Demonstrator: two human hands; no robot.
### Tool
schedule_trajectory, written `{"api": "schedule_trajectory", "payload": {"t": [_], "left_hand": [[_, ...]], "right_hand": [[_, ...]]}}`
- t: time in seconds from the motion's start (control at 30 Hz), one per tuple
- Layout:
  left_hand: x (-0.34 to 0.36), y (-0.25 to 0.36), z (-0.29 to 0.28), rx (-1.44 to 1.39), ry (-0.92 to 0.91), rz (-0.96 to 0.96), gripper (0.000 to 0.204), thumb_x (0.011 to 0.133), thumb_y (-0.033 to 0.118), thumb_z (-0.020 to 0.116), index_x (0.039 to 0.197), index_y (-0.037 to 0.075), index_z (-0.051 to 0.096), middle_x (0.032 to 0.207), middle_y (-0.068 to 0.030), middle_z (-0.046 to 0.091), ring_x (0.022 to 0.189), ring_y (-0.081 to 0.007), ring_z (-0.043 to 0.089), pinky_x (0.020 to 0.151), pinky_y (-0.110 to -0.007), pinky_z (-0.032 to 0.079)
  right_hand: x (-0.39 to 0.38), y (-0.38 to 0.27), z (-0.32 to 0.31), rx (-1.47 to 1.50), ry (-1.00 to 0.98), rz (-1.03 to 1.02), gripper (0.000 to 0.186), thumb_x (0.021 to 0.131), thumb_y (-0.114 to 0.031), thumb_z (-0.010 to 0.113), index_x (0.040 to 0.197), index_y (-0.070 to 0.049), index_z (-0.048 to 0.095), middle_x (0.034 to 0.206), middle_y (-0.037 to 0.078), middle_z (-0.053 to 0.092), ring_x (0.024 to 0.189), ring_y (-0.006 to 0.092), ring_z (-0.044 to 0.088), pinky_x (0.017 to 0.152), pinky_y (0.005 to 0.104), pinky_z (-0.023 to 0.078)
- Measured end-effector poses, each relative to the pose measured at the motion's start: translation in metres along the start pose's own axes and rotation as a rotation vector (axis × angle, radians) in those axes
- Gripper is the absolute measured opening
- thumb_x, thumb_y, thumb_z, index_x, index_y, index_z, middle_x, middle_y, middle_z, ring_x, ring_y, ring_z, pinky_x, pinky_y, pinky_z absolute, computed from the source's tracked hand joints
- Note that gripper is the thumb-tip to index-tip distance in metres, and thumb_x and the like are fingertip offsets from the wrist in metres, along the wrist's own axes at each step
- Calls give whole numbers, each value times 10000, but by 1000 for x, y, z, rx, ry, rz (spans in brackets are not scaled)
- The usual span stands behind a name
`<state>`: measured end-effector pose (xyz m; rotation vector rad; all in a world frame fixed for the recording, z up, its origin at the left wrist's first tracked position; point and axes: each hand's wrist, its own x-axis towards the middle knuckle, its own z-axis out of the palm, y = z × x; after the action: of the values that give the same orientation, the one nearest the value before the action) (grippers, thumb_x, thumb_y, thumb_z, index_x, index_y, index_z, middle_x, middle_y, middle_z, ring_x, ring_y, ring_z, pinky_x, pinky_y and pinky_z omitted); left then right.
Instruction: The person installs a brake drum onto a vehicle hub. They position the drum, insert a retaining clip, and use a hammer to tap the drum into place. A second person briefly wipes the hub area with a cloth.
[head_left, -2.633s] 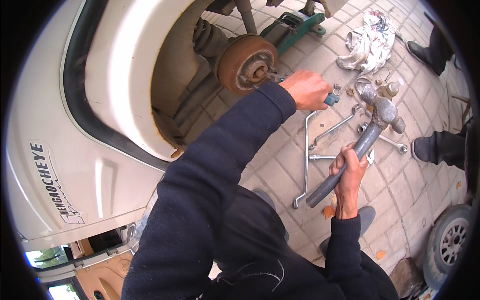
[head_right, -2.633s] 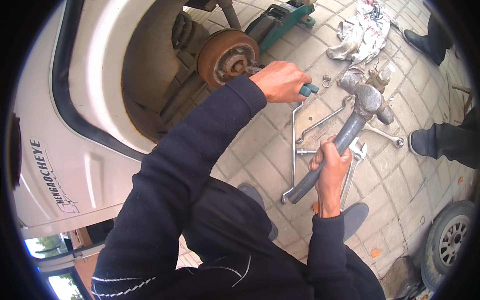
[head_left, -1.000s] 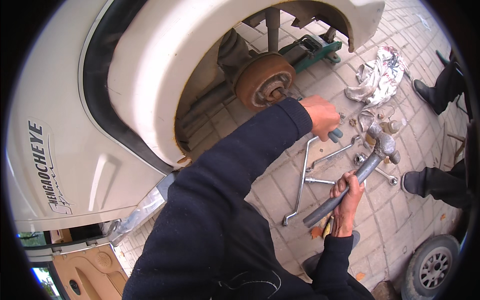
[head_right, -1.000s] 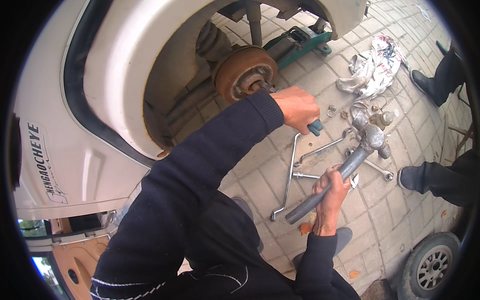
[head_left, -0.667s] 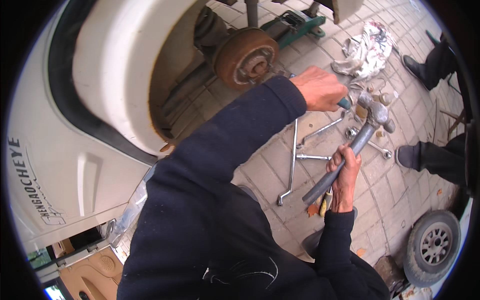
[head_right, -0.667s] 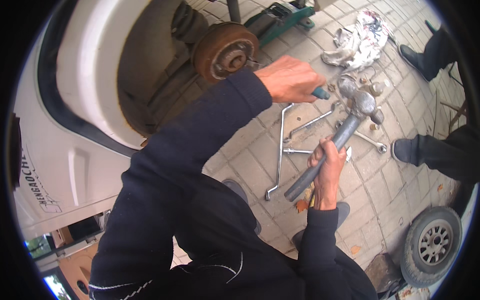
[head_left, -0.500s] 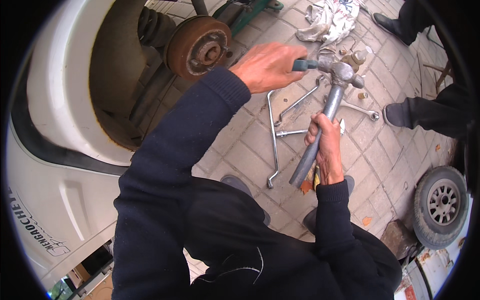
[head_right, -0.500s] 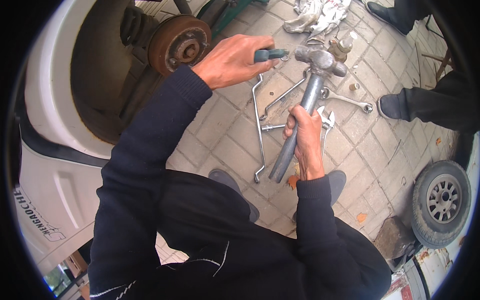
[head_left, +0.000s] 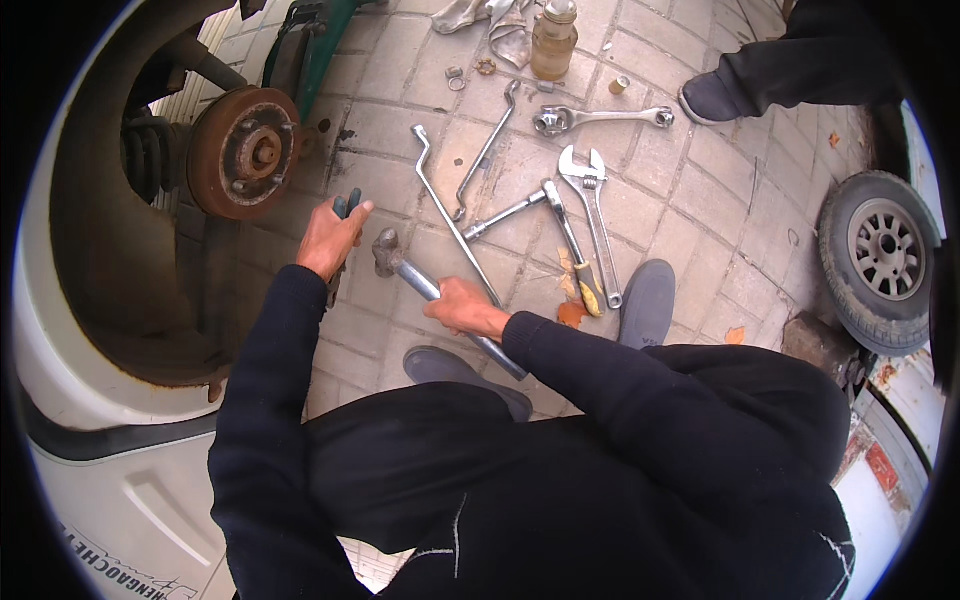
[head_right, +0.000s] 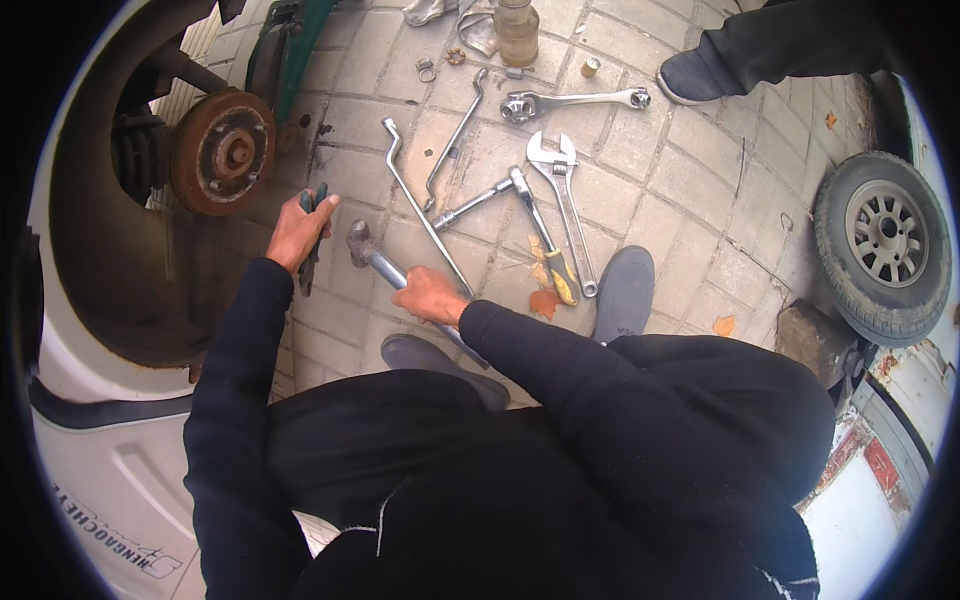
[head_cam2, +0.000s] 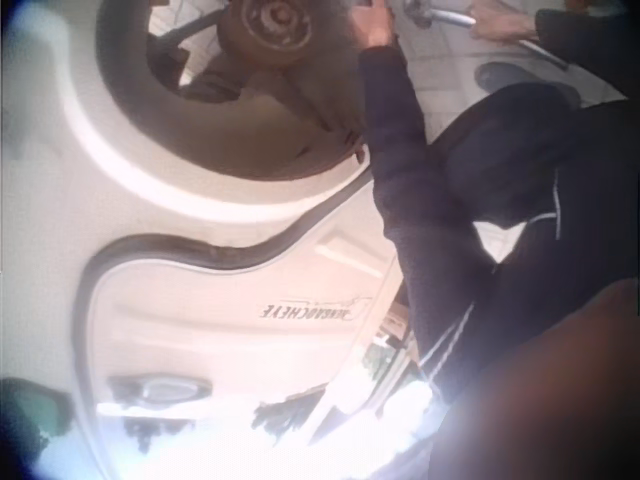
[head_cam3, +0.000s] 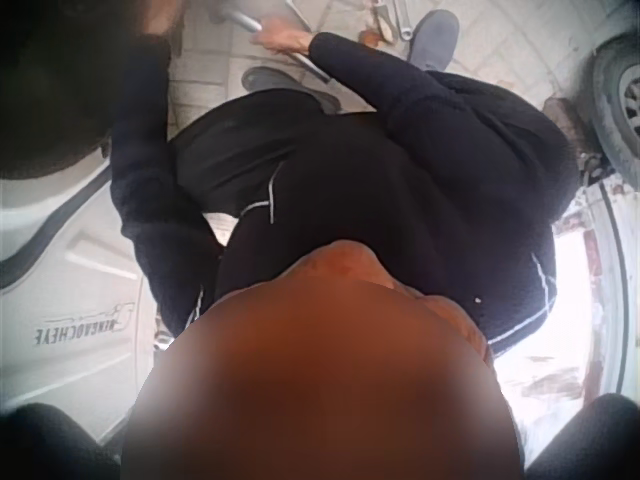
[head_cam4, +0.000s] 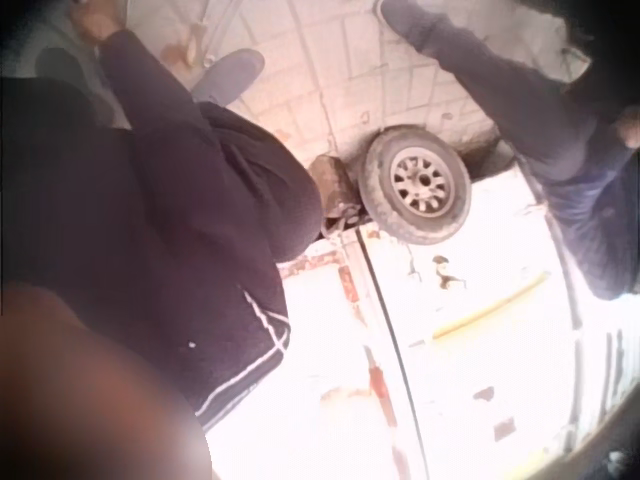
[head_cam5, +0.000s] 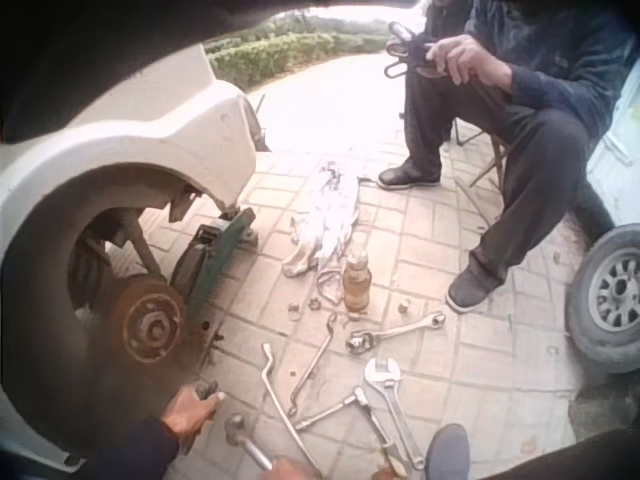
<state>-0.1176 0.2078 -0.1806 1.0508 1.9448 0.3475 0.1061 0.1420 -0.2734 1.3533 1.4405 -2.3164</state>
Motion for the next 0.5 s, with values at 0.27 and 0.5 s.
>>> {"api": "schedule_trajectory", "payload": {"t": [0.27, 0.5], "left_hand": [[15, -75, 0, 264, -9, -102, 463, 935, 401, 695, 985, -54, 623, 877, -220, 687, 841, -360, 682, 801, -456, 512], [48, -94, 0, 403, -151, -199, 556, 918, 437, 685, 1044, -101, 622, 990, -302, 677, 1028, -414, 677, 908, -450, 508]], "right_hand": [[9, -35, -23, -966, 10, -225, 385, 914, -376, 638, 942, -2, 728, 1010, 217, 743, 998, 389, 715, 828, 485, 558], [-50, -67, -193, -1243, 32, -314, 281, 883, -280, 678, 964, -11, 686, 937, 202, 725, 950, 397, 706, 849, 504, 552]]}}
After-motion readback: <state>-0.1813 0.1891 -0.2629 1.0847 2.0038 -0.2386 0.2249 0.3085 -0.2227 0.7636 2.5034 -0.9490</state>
